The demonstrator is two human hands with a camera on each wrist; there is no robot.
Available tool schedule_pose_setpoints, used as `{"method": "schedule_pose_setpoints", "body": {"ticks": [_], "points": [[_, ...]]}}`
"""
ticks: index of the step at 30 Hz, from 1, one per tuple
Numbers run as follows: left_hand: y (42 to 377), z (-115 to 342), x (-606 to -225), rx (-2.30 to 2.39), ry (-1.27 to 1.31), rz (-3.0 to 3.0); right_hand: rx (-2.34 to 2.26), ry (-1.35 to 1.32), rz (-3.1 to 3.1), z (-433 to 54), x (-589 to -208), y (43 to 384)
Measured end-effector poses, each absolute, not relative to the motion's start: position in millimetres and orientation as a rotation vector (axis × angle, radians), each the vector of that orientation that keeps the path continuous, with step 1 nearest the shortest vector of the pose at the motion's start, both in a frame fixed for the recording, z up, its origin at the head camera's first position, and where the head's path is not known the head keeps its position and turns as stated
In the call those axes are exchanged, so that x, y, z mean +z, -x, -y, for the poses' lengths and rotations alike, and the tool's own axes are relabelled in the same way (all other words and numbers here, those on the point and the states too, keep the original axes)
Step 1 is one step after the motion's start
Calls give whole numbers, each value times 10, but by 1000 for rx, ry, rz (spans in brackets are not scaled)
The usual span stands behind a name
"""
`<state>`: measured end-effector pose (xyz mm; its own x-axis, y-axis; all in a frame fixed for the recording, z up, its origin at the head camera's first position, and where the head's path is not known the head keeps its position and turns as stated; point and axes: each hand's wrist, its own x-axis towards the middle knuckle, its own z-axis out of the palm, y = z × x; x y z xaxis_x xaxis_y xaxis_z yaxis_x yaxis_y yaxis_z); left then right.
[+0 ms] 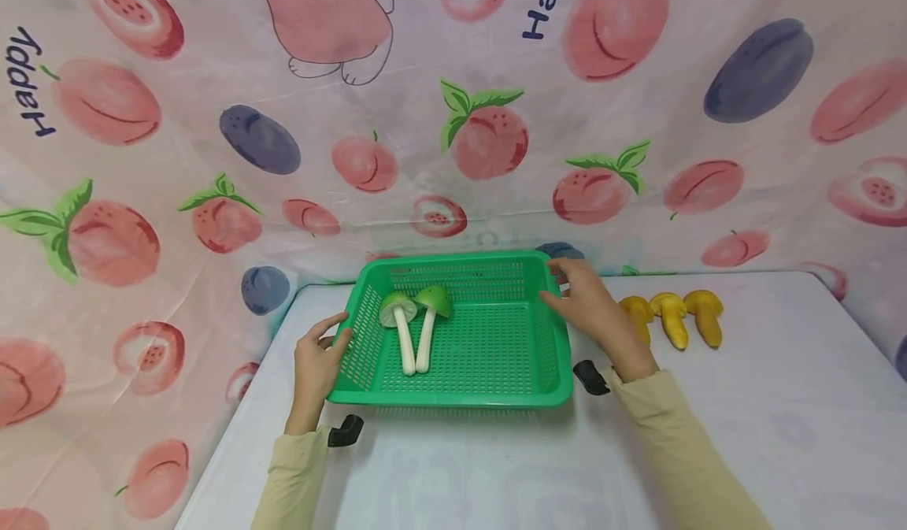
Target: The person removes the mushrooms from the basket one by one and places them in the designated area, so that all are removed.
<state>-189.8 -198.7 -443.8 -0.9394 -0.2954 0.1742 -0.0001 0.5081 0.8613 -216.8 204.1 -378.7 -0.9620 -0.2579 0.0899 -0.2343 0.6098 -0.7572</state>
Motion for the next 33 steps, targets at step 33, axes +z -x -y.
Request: {"method": "schedule_pose_setpoints", "body": {"ticks": [33], "points": [[1903, 1989, -4443, -1409, -253, 2446, -1258, 451, -2716, -1618, -3845, 2253]]}}
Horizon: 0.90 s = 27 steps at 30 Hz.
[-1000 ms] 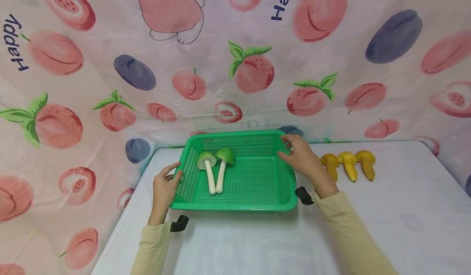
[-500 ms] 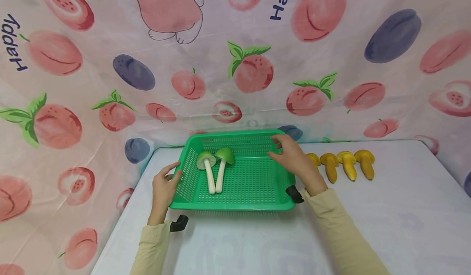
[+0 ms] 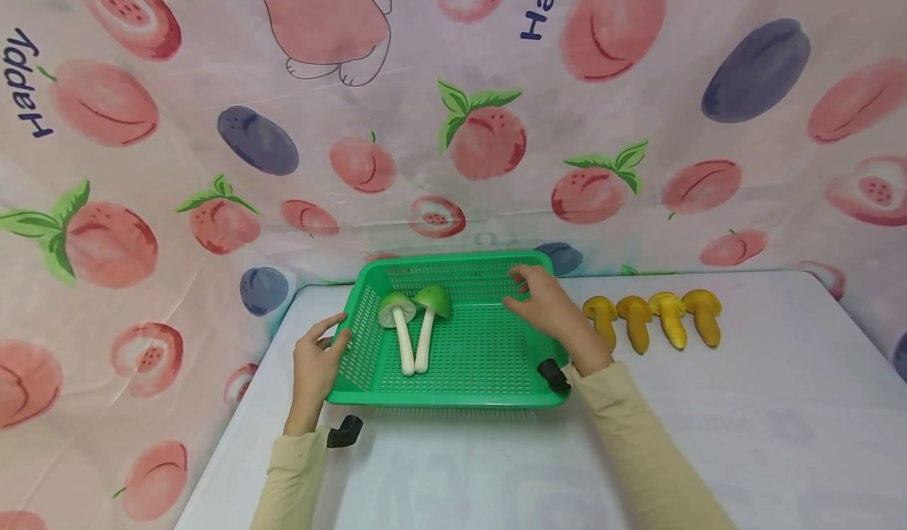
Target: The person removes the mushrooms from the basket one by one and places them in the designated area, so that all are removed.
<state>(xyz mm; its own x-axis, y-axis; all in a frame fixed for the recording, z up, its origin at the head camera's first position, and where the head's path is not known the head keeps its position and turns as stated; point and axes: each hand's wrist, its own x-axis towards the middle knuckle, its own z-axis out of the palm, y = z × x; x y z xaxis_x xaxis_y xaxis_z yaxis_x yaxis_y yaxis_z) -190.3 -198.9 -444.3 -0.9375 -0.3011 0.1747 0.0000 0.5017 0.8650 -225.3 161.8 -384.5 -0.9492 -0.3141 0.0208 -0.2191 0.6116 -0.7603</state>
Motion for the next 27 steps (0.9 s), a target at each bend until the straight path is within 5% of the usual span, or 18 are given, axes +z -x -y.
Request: {"method": "schedule_pose_setpoints", "body": {"ticks": [27], "points": [[1892, 1982, -4420, -1431, -272, 2451, -1237, 460, -2640, -1264, -4065, 2430]]}}
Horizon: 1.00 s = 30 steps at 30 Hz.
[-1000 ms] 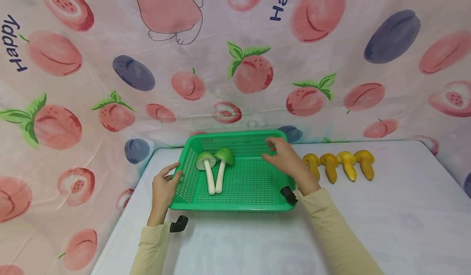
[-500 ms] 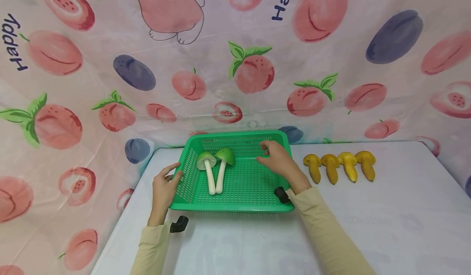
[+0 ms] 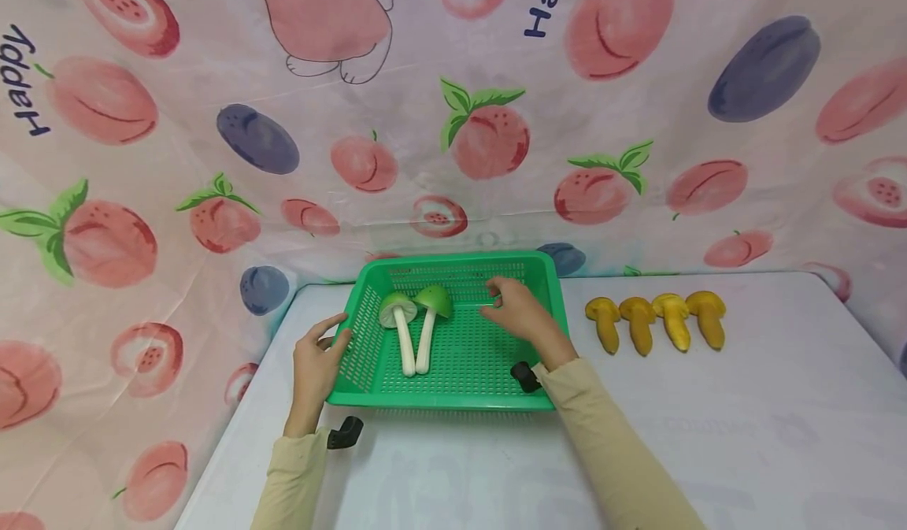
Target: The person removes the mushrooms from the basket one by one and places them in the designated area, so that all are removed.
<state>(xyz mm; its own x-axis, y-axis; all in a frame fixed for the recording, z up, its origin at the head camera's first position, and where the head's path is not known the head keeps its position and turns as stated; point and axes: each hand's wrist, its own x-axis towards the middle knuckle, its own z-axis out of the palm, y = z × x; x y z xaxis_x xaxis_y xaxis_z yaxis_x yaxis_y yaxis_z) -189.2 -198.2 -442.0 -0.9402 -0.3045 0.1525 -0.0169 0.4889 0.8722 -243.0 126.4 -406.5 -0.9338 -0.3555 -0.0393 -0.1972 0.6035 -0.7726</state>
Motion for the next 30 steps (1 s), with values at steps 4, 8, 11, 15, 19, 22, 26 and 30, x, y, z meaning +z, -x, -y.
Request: {"method": "schedule_pose_setpoints", "body": {"ticks": [4, 8, 11, 15, 19, 22, 26, 30], "points": [[1888, 1980, -4417, -1430, -268, 2453, -1251, 450, -2606, -1201, -4083, 2455], [1895, 1980, -4422, -1428, -269, 2454, -1270, 433, -2573, -1129, -4099, 2473], [1895, 1980, -4419, -1427, -275, 2453, -1283, 416, -2546, -1064, -4104, 2482], [1892, 1980, -4413, -1421, -277, 2458, -1292, 426, -2525, -986, -4115, 2492], [1888, 1978, -4415, -1422, -273, 2459, -1318, 423, -2457, -927, -4149, 2498], [1892, 1979, -4419, -1419, -263, 2459, -1358, 406, -2382, -884, -4165, 2504], [1897, 1982, -4424, -1407, -241, 2454, -1396, 396, -2325, -820, -4185, 2514], [1906, 1986, -4432, -1404, -228, 2441, -1422, 359, -2269, -749, -4196, 2509]]}}
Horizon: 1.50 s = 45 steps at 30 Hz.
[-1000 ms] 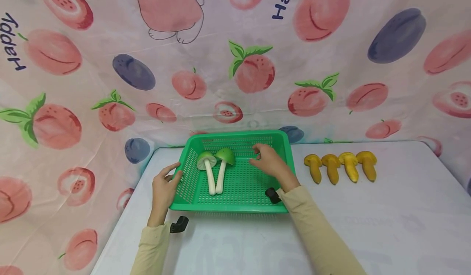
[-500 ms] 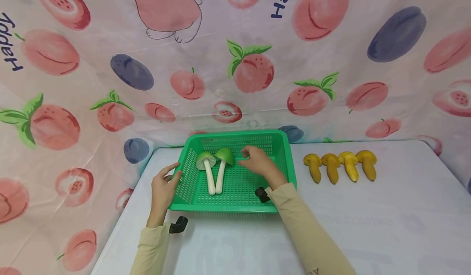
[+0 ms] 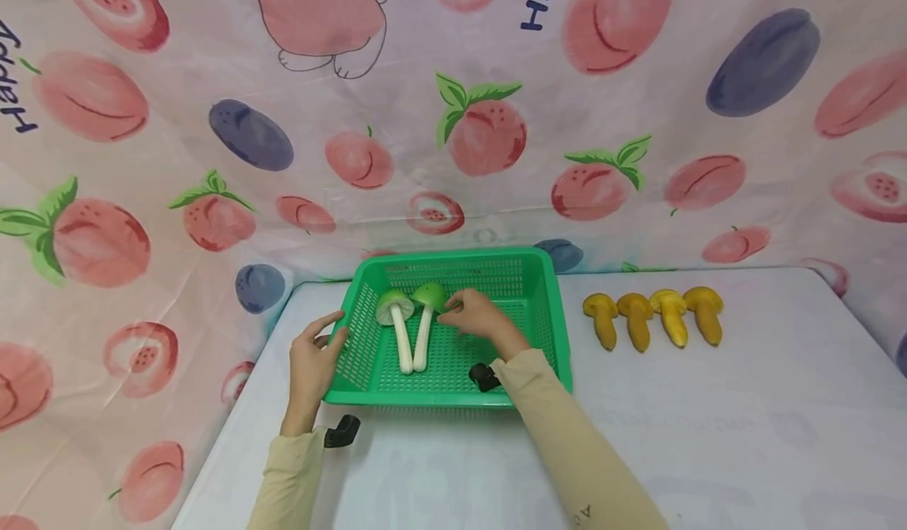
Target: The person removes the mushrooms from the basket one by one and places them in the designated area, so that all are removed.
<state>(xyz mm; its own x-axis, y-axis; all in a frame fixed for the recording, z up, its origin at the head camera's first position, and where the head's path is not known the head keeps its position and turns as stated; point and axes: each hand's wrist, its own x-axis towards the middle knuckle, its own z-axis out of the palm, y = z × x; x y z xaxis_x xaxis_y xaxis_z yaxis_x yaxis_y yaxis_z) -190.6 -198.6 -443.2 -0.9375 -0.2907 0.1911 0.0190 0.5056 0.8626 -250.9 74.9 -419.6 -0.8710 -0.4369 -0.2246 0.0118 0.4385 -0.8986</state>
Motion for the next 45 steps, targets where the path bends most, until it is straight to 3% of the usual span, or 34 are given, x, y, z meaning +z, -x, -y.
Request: {"method": "schedule_pose_setpoints", "body": {"ticks": [8, 45], "points": [[1906, 1978, -4427, -1377, -221, 2454, -1444, 218, -2180, -634, -4197, 2475], [1906, 1994, -4428, -1403, -230, 2468, -1516, 83, -1964, -406, -4301, 2532]]}}
